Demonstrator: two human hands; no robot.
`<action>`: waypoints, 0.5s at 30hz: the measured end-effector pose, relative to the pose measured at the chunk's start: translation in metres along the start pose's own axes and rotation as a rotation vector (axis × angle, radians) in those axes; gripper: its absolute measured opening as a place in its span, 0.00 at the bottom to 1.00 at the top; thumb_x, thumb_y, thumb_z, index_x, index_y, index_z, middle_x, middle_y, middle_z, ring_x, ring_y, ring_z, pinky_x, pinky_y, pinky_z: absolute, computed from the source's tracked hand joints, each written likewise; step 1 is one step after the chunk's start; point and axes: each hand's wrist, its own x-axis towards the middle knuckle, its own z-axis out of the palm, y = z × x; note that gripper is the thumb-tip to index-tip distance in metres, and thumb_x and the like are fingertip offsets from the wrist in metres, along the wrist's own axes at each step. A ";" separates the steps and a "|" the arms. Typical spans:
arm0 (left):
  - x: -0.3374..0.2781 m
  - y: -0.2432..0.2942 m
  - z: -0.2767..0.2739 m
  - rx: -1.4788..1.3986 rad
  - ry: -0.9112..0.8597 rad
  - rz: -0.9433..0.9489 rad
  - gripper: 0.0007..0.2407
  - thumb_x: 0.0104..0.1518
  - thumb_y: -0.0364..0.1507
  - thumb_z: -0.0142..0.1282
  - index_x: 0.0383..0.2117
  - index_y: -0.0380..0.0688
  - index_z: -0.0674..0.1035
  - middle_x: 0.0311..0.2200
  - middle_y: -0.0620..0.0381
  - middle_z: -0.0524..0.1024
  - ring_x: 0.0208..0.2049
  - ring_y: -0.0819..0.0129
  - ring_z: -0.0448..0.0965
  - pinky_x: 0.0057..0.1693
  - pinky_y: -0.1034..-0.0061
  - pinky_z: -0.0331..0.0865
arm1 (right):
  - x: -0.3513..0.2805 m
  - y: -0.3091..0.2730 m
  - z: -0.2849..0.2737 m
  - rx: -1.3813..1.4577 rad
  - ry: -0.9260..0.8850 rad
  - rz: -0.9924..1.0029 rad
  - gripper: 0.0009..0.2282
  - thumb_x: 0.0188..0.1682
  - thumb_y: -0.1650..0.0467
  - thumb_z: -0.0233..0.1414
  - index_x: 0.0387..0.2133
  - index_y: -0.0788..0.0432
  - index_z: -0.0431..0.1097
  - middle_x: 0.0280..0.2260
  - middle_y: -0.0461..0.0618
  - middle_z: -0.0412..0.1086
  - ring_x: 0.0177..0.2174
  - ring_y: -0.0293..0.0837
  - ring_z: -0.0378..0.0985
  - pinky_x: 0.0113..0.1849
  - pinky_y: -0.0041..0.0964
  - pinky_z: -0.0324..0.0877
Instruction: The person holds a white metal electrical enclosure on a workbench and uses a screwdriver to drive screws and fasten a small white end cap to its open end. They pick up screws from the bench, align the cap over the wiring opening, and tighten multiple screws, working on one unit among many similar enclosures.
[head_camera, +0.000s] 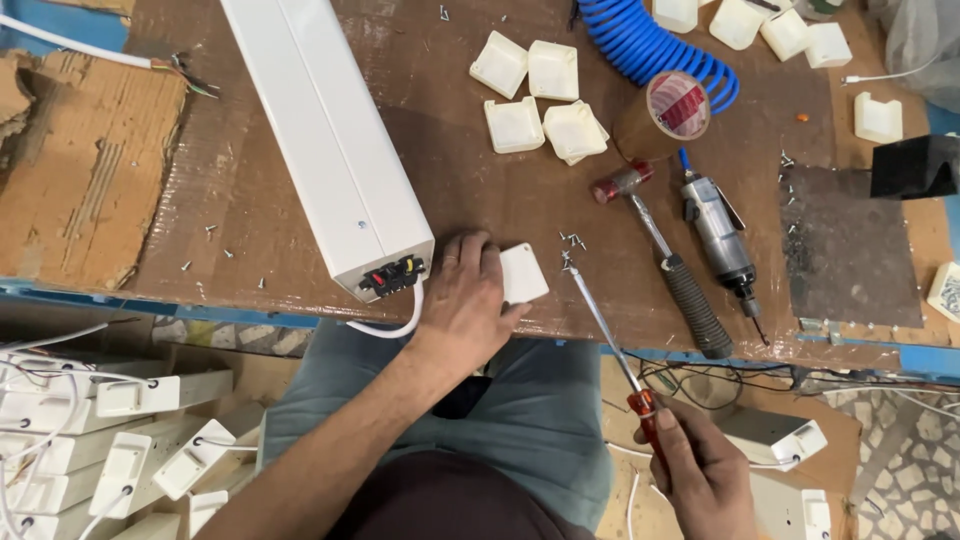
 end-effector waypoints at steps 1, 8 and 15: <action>-0.002 0.000 0.002 -0.027 -0.036 -0.022 0.29 0.44 0.34 0.70 0.48 0.25 0.72 0.51 0.33 0.69 0.55 0.39 0.67 0.60 0.54 0.64 | -0.001 0.002 0.000 0.013 -0.011 -0.015 0.16 0.54 0.67 0.49 0.50 0.64 0.74 0.26 0.52 0.75 0.18 0.35 0.63 0.20 0.30 0.59; -0.005 0.004 -0.010 -0.424 -0.116 -0.259 0.21 0.49 0.28 0.68 0.48 0.40 0.74 0.43 0.45 0.77 0.43 0.51 0.80 0.48 0.62 0.74 | -0.005 0.011 -0.004 -0.002 -0.029 -0.075 0.15 0.54 0.68 0.50 0.49 0.65 0.75 0.25 0.52 0.76 0.17 0.35 0.64 0.20 0.30 0.59; -0.019 -0.015 0.021 -0.730 -0.015 -0.305 0.16 0.55 0.27 0.64 0.50 0.41 0.77 0.39 0.52 0.83 0.39 0.68 0.85 0.45 0.74 0.80 | -0.012 0.027 -0.010 -0.146 0.063 -0.138 0.17 0.47 0.70 0.59 0.50 0.62 0.76 0.28 0.54 0.79 0.24 0.36 0.73 0.26 0.30 0.68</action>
